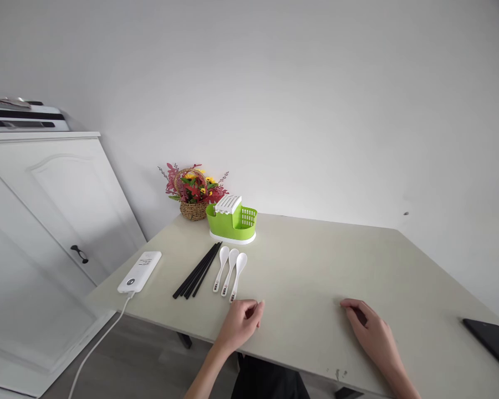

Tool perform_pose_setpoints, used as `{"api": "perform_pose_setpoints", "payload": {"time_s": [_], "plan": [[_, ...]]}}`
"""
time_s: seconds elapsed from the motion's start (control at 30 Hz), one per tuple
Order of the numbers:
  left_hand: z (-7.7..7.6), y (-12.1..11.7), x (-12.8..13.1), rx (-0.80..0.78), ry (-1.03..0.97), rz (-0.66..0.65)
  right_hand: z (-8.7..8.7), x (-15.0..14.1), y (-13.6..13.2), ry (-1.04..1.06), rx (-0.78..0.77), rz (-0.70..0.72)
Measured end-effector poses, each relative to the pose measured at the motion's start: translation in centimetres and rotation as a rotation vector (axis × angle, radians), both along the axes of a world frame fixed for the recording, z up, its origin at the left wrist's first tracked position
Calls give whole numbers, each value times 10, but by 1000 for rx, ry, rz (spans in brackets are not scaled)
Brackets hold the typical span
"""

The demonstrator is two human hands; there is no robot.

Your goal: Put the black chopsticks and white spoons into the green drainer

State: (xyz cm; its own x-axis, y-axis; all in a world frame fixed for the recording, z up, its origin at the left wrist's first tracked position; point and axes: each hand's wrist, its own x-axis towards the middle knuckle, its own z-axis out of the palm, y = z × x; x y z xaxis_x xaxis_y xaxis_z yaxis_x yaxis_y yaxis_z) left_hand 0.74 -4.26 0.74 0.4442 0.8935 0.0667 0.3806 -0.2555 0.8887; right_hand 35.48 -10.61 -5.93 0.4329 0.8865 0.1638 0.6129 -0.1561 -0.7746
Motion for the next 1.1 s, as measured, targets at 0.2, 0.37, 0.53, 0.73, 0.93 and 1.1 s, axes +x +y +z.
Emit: {"api": "perform_pose_setpoints", "payload": {"time_s": [0.2,0.37,0.53,0.73,0.93,1.1], "plan": [[2,-1,-1,-12,6,0,-5,2,1,7,-30,-6],[3,-2,0,-19,-5,8,-3,1,0,0,-24,-3],[3,-3,-1,-30,-8,-3,1,0,-1,-13,-23,-11],[4,-3,0,-18,-2,-7,0,1,0,5,-40,-17],[0,-3,0,-2,-17,7,-1,2,0,23,-67,-19],[-1,-3,-1,1,0,22,-4,3,0,9,-49,-20]]}}
